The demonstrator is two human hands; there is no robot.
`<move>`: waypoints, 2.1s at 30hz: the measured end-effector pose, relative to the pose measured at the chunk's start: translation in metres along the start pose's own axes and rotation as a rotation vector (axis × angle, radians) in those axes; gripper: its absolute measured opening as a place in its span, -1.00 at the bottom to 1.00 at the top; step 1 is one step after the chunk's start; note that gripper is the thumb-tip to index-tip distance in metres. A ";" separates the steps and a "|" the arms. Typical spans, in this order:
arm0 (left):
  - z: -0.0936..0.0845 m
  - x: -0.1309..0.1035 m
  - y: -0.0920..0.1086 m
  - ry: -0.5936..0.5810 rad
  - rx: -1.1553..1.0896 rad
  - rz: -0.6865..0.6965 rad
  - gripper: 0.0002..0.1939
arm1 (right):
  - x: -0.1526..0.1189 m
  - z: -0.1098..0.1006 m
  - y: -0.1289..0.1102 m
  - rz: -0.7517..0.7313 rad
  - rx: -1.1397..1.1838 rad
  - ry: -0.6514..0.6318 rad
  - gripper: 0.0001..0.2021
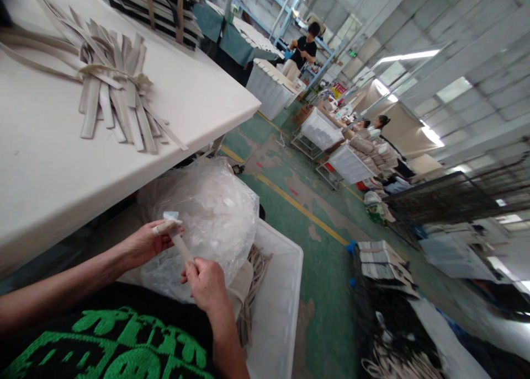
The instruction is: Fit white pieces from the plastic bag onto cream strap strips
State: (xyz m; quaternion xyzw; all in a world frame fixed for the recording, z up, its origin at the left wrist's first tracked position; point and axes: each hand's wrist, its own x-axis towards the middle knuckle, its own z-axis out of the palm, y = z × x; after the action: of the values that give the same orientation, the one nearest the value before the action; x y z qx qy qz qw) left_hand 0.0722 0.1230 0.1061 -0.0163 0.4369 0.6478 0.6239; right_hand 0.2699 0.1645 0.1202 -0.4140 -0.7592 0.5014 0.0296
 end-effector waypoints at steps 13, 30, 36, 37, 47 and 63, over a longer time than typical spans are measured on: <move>0.002 0.000 0.003 0.049 -0.071 -0.051 -0.77 | 0.000 -0.002 0.004 -0.005 0.114 0.063 -0.60; -0.007 0.004 -0.018 -0.098 -0.017 -0.044 -0.80 | 0.005 0.002 -0.001 -0.038 0.011 -0.001 -0.66; -0.003 -0.002 -0.030 -0.142 0.080 -0.041 -0.63 | 0.011 -0.001 -0.013 -0.050 0.023 -0.004 -0.66; -0.002 -0.002 -0.029 -0.137 0.074 -0.035 -0.64 | 0.010 -0.003 -0.015 -0.069 0.040 0.008 -0.67; 0.003 -0.003 -0.026 -0.035 -0.086 -0.070 -0.90 | 0.001 -0.021 -0.026 -0.088 0.204 0.162 -0.75; 0.015 -0.010 -0.025 -0.076 -0.084 -0.063 -0.85 | -0.004 -0.033 -0.033 -0.130 0.234 0.193 -0.70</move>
State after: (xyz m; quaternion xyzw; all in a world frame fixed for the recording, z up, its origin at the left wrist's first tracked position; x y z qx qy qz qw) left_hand 0.1026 0.1199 0.1075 -0.0315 0.3848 0.6456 0.6589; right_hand 0.2682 0.1810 0.1640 -0.4039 -0.7144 0.5413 0.1830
